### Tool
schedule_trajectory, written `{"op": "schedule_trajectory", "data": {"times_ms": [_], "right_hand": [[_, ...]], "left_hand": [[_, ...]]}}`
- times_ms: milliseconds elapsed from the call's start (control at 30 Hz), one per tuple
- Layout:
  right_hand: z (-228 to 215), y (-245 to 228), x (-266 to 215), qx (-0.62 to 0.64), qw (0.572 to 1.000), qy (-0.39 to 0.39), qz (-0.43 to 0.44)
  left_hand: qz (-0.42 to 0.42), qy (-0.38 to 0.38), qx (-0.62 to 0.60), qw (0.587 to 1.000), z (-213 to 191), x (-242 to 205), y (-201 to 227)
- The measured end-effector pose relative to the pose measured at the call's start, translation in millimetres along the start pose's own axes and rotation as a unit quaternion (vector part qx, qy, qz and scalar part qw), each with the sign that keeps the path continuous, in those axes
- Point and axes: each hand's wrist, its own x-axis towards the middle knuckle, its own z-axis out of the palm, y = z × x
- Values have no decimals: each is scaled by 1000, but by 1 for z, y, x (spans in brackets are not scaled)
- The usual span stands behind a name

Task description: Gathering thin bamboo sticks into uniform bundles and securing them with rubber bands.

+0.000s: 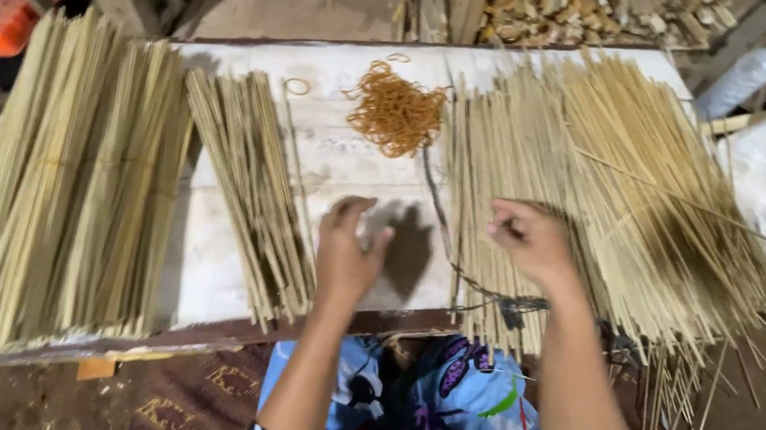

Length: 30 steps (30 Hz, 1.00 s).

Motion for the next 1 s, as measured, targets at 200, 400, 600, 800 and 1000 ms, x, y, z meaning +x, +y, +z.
{"op": "schedule_trajectory", "data": {"times_ms": [200,400,600,800,1000], "right_hand": [[-144,112,-11,-138,981,117,66],[-239,132,-10,-262,911,165,272],[-236,225,6,-433,853,44,287],[-220,156,-15,-440,812,383,-27],[-108,107,-35,101,958,259,-63]], "left_hand": [[32,-191,-141,971,91,-2,59],[20,-305,-155,939,147,5,124],[-33,-378,-114,918,186,5,163],[47,-343,141,928,234,-3,163],[-27,-363,118,924,258,4,158]]}}
